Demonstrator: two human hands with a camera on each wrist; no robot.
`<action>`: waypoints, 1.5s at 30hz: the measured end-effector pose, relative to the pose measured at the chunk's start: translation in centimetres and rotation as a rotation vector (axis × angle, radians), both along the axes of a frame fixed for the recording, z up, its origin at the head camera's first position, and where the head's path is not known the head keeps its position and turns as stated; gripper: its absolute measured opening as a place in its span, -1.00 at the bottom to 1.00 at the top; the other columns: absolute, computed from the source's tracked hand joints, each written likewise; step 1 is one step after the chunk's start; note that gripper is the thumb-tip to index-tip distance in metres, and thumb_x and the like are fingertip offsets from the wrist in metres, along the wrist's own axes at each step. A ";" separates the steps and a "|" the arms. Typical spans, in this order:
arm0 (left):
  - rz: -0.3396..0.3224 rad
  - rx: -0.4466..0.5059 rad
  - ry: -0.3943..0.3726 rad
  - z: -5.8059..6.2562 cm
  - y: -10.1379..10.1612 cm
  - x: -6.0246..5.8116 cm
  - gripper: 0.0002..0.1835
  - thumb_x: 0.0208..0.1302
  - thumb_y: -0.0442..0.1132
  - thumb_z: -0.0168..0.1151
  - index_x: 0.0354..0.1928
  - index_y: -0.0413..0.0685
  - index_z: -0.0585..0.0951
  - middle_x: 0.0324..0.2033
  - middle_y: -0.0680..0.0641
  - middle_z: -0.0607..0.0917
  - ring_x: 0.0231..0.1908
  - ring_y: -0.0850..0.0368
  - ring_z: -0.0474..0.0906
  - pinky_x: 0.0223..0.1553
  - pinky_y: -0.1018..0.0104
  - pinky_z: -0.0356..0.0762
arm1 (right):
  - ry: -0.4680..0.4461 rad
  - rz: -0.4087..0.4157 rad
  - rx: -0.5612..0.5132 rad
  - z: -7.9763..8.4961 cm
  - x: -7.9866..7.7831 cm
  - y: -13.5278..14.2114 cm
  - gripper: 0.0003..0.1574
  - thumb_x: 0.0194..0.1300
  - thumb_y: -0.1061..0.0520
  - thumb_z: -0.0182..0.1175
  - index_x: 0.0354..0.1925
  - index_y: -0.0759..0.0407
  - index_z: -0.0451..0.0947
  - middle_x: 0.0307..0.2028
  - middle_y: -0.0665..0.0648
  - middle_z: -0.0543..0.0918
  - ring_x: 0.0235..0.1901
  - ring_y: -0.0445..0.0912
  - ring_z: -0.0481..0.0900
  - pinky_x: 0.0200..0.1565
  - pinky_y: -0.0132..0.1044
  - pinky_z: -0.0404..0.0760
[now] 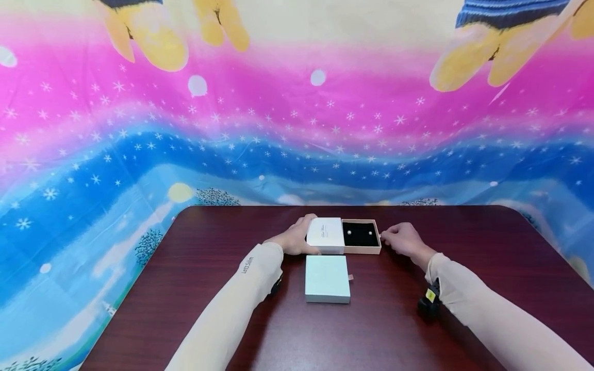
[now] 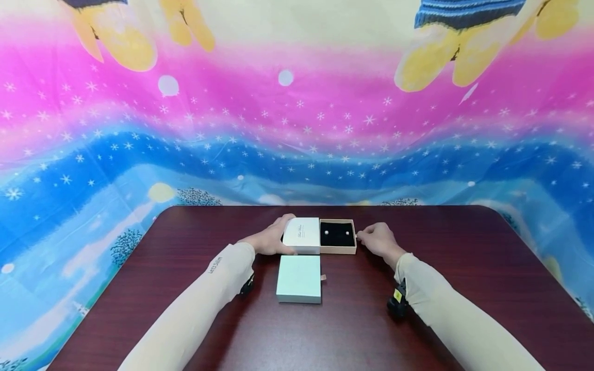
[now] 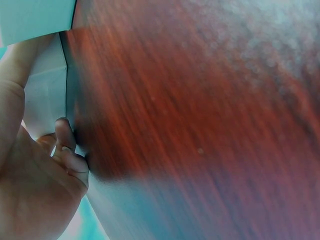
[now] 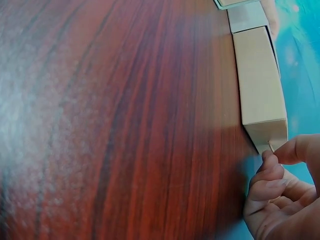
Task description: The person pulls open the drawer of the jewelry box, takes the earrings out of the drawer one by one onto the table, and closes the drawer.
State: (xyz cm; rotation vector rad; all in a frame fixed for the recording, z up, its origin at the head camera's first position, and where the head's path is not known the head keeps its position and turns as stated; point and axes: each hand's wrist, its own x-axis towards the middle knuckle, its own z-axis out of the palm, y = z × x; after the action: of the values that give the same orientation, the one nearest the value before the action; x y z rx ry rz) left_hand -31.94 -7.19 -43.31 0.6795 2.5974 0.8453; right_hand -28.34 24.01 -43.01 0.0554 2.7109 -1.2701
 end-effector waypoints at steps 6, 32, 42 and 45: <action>-0.003 -0.005 0.013 0.1 0.0 -0.1 0.05 0.03 -0.04 0.48 0.45 0.05 0.00 0.25 -0.09 0.31 0.18 0.03 0.27 0.27 0.05 0.26 | -0.010 -0.010 -0.014 0.2 0.0 -0.1 -0.61 0.36 0.13 -0.01 -0.21 0.42 0.63 -0.52 0.06 0.58 -0.60 -0.19 0.41 -0.47 -0.32 0.47; -0.003 -0.033 0.014 0.2 0.0 -0.2 0.06 0.07 0.00 0.44 0.47 0.04 -0.03 0.28 -0.08 0.29 0.18 0.04 0.29 0.28 0.05 0.27 | -0.005 0.006 -0.029 0.3 -0.2 -0.1 -0.61 0.39 0.14 0.01 -0.18 0.47 0.58 -0.51 0.06 0.57 -0.56 -0.18 0.46 -0.48 -0.30 0.53; 0.000 -0.045 0.000 0.2 0.1 -0.2 0.06 0.06 0.01 0.45 0.47 0.07 -0.04 0.28 -0.07 0.28 0.19 0.05 0.29 0.28 0.06 0.27 | -0.017 -0.014 -0.038 0.1 -0.2 0.4 -0.59 0.41 0.07 0.02 -0.13 0.42 0.59 -0.47 0.07 0.58 -0.54 -0.17 0.48 -0.46 -0.30 0.55; -0.003 -0.038 0.001 0.2 0.1 -0.1 0.06 0.06 0.01 0.45 0.46 0.06 -0.03 0.27 -0.08 0.30 0.19 0.04 0.29 0.28 0.05 0.27 | -0.022 -0.021 -0.042 0.0 -0.2 0.5 -0.59 0.42 0.07 0.01 -0.15 0.41 0.59 -0.48 0.06 0.56 -0.54 -0.18 0.48 -0.45 -0.30 0.55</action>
State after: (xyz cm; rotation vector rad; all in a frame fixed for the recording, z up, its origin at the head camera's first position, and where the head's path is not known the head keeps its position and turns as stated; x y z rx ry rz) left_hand -32.01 -7.12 -43.09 0.6729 2.6065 0.7928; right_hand -28.49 24.46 -43.00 0.0928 2.6714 -1.3236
